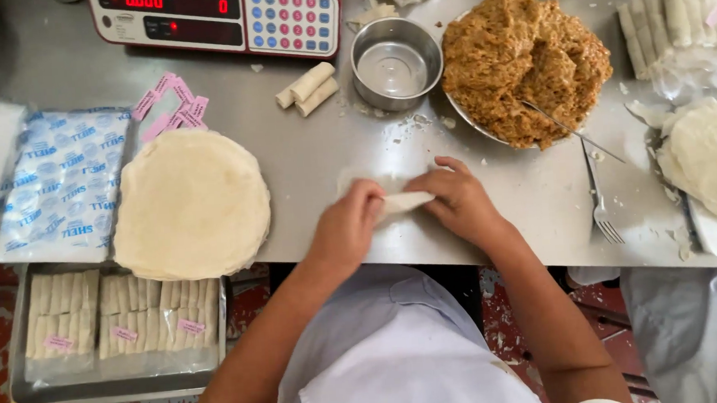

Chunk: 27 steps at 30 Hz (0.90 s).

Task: Peeling thin dough wrappers and rolling them with a meat filling on a production line.

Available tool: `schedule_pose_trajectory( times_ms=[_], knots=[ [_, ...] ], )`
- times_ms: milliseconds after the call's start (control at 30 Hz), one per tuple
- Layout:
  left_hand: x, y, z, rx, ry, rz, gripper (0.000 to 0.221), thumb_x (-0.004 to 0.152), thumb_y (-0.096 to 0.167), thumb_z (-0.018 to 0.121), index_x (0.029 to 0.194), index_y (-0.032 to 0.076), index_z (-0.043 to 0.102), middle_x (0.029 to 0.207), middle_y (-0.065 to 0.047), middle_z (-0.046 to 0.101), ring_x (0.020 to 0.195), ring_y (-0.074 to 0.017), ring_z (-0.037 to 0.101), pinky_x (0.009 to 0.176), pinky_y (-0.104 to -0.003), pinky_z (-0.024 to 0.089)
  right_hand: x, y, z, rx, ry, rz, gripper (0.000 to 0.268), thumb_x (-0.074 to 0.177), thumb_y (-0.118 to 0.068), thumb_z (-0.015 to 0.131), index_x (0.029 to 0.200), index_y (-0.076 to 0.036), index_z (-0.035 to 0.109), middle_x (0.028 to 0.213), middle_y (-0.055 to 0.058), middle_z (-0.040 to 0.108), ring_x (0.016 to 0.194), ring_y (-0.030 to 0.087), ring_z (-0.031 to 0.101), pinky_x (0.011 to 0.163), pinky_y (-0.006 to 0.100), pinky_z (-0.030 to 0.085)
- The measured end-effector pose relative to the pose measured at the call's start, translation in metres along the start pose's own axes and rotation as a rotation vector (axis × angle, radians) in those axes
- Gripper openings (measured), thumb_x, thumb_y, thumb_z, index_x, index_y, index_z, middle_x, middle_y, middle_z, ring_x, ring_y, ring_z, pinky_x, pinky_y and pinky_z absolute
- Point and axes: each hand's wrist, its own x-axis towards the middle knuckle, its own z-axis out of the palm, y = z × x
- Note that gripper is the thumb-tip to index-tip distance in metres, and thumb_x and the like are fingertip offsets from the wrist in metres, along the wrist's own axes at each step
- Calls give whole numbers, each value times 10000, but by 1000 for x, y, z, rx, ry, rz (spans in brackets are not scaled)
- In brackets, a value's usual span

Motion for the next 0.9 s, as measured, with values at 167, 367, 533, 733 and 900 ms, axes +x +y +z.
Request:
schedule_pose_trajectory(
  times_ms=[167, 367, 533, 733, 900],
  knots=[
    [13, 18, -23, -231, 146, -45, 155, 1065, 315, 541, 1171, 220, 603, 796, -38, 738, 700, -218, 719, 718, -333, 583, -7, -38, -37, 367, 210, 314, 48, 933, -121, 775, 970, -92, 768, 722, -12, 703, 684, 96, 607, 784, 298, 536],
    [18, -1, -2, -46, 197, 10, 369, 1079, 124, 442, 1443, 64, 443, 1120, -224, 614, 1018, -388, 606, 953, -501, 475, 8, -8, -30, -61, 307, 289, 230, 999, -164, 727, 1222, -109, 711, 1013, 97, 719, 913, 240, 721, 847, 386, 555],
    [4, -32, 30, 433, 182, 267, 484, 1020, 28, 516, 1502, 66, 507, 1526, -182, 504, 1456, -344, 428, 1225, -583, 171, 0, -20, 17, -321, 303, 15, 439, 1045, -71, 556, 1472, 27, 529, 1411, 280, 570, 1319, 445, 538, 1152, 517, 394],
    [-4, -30, 24, 678, -42, 34, 685, 1061, 422, 469, 1596, 20, 324, 1672, -199, 291, 1552, -337, 235, 1218, -630, 35, 3, -39, 27, -595, -333, 263, 738, 1070, -592, 271, 1639, -123, 273, 1696, 149, 266, 1556, 299, 253, 1215, 604, 143],
    [-10, -67, 8, 752, 232, 141, 504, 1001, 365, 564, 1438, 118, 597, 1520, -137, 527, 1373, -308, 515, 1096, -582, 358, -5, -40, 5, -613, -263, 527, 765, 1068, -594, 307, 1611, -55, 312, 1699, 175, 240, 1563, 339, 216, 1234, 646, 19]
  ],
)
